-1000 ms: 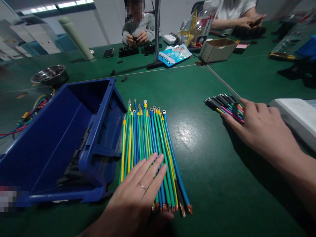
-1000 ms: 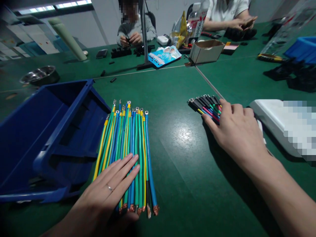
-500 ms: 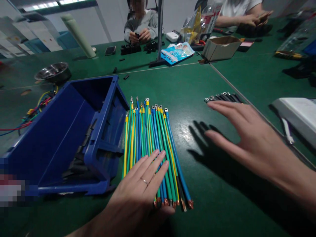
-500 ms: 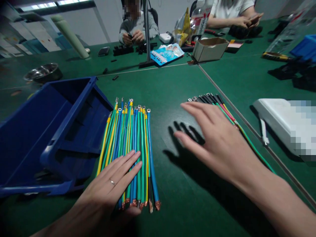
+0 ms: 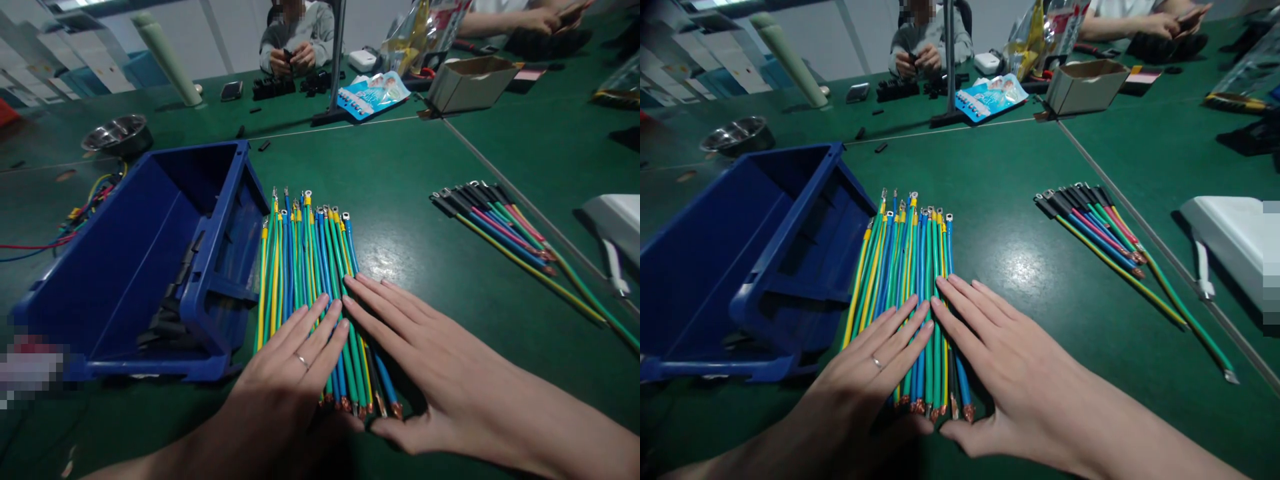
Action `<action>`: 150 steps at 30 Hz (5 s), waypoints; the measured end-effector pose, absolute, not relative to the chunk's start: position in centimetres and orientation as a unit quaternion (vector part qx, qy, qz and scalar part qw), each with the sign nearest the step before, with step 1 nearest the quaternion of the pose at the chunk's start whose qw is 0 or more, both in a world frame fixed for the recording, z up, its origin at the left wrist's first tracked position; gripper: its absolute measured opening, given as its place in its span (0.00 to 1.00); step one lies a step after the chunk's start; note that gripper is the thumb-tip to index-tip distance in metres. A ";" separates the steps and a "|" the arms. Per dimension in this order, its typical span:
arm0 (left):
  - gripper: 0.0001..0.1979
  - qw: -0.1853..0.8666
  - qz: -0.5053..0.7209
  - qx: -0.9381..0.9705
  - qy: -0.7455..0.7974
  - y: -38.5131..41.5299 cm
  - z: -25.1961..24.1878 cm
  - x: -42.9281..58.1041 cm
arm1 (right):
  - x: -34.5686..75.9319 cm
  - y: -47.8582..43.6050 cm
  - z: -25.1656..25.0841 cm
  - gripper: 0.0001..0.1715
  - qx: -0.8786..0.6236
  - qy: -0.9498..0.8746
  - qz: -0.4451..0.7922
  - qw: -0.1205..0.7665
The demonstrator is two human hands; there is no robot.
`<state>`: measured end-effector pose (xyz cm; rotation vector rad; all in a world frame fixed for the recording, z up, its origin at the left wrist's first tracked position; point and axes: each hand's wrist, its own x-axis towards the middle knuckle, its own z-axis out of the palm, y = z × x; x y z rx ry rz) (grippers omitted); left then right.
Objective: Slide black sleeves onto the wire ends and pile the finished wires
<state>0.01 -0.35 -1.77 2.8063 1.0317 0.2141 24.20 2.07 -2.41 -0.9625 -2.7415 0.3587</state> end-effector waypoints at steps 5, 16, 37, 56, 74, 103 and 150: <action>0.34 0.083 0.078 0.937 0.329 -0.4 -1.8 -0.1 | 23.7 1.8 -2.2 0.61 -0.315 -0.937 0.098 0.119; 0.25 0.010 0.108 0.932 0.347 -1.1 -2.4 -0.1 | 23.3 2.0 -2.4 0.60 -0.309 -0.938 0.103 0.120; 0.39 0.090 0.076 0.924 0.363 -0.4 -2.2 -0.3 | 23.3 1.9 -2.2 0.54 -0.294 -0.940 0.117 0.131; 0.41 -0.027 0.102 0.921 0.375 -2.0 -2.3 -0.1 | 23.7 2.1 -2.5 0.53 -0.282 -0.951 0.066 0.106; 0.20 -0.005 0.163 0.922 0.351 -2.0 -0.2 -0.2 | 23.2 1.6 -1.7 0.46 -0.299 -0.947 0.025 0.115; 0.13 0.091 0.168 0.926 0.326 -1.1 -1.1 0.3 | 23.0 1.7 -0.7 0.43 -0.288 -0.954 0.011 0.085; 0.10 0.062 0.255 0.944 0.199 0.1 1.8 0.0 | 23.5 1.5 -0.9 0.46 -0.308 -0.940 0.120 0.085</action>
